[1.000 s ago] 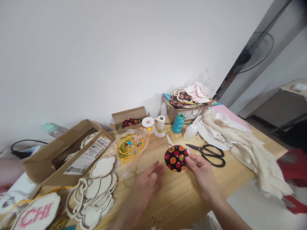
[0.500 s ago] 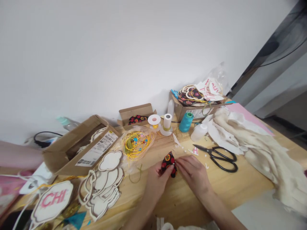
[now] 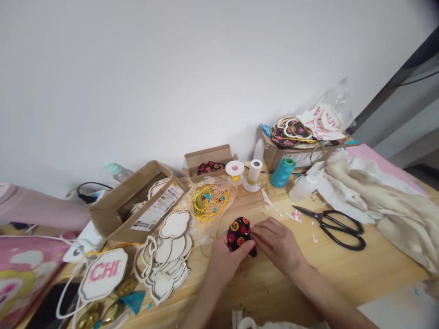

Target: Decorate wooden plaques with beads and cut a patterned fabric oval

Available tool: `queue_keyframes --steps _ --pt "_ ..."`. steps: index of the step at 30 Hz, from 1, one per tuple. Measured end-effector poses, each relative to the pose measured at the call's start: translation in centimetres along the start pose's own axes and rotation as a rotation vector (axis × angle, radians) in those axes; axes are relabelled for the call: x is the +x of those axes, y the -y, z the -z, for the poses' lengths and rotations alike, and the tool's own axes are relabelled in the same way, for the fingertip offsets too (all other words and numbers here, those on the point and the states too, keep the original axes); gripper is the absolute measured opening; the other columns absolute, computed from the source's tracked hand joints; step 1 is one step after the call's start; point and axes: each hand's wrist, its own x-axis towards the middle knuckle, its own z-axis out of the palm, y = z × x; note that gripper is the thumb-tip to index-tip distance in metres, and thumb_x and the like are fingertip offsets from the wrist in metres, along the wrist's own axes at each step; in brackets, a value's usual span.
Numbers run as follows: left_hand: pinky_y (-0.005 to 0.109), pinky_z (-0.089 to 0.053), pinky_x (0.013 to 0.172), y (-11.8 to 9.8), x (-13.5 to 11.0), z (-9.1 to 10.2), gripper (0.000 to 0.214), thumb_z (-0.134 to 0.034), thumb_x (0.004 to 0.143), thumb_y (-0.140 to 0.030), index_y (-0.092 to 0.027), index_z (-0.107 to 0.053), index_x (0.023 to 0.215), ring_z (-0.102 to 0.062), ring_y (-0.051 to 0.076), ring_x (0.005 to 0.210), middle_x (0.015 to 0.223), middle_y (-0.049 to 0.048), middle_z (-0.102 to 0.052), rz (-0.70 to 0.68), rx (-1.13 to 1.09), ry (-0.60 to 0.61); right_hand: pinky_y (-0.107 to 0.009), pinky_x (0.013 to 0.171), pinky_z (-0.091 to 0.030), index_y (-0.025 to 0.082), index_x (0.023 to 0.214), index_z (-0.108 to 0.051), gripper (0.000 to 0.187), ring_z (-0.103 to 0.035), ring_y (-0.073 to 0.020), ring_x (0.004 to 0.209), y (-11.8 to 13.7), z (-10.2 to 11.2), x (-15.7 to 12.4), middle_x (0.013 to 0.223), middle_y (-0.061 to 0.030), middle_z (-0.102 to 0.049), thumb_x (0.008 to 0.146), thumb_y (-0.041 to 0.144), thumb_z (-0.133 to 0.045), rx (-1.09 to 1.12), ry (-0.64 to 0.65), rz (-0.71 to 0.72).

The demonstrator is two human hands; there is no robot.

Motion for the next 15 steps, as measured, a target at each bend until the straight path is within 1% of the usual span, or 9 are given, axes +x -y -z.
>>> queue_keyframes --steps 2,4,7,11,15 --pt "0.024 -0.043 0.052 0.0 0.1 0.2 0.018 -0.07 0.063 -0.031 -0.015 -0.063 0.058 -0.051 0.014 0.055 0.055 -0.001 -0.058 -0.015 0.091 -0.039 -0.027 0.057 -0.049 0.018 0.081 -0.068 0.021 -0.058 -0.0151 0.061 -0.2 0.0 0.5 0.071 -0.0045 -0.071 0.092 0.019 -0.05 -0.019 0.0 0.042" --pt "0.025 -0.042 0.051 0.2 0.2 0.3 0.022 -0.064 0.067 -0.034 -0.016 -0.06 0.055 -0.049 0.015 0.054 0.052 -0.0012 -0.055 -0.045 0.163 -0.071 -0.027 0.057 -0.049 0.016 0.081 -0.068 0.02 -0.057 -0.0152 0.062 -0.3 0.0 0.9 0.071 -0.0051 -0.071 0.091 0.017 -0.051 -0.031 0.005 0.085" --pt "0.026 -0.043 0.055 0.7 0.3 0.5 0.022 -0.055 0.074 -0.034 -0.016 -0.062 0.064 -0.053 0.017 0.058 0.059 0.0011 -0.059 -0.116 0.252 -0.07 -0.026 0.056 -0.048 0.016 0.081 -0.068 0.018 -0.056 -0.0154 0.062 -0.3 -0.1 1.3 0.07 -0.0052 -0.07 0.09 0.017 -0.052 -0.031 0.028 0.13" --pt "0.029 -0.045 0.06 1.3 0.3 0.8 0.022 -0.049 0.079 -0.032 -0.014 -0.062 0.074 -0.058 0.019 0.063 0.067 0.0053 -0.064 -0.198 0.389 -0.076 -0.026 0.057 -0.049 0.015 0.084 -0.068 0.016 -0.056 -0.0155 0.062 -0.2 -0.7 1.2 0.072 -0.0059 -0.07 0.09 0.016 -0.053 0.035 0.049 0.117" --pt "0.03 -0.045 0.06 1.7 0.3 1.1 0.027 -0.047 0.084 -0.035 -0.014 -0.061 0.075 -0.059 0.02 0.064 0.068 0.007 -0.064 -0.29 0.492 -0.079 -0.027 0.058 -0.05 0.015 0.084 -0.068 0.014 -0.057 -0.0158 0.064 -0.4 -1.3 0.9 0.072 -0.0061 -0.07 0.089 0.016 -0.055 0.103 0.037 0.069"
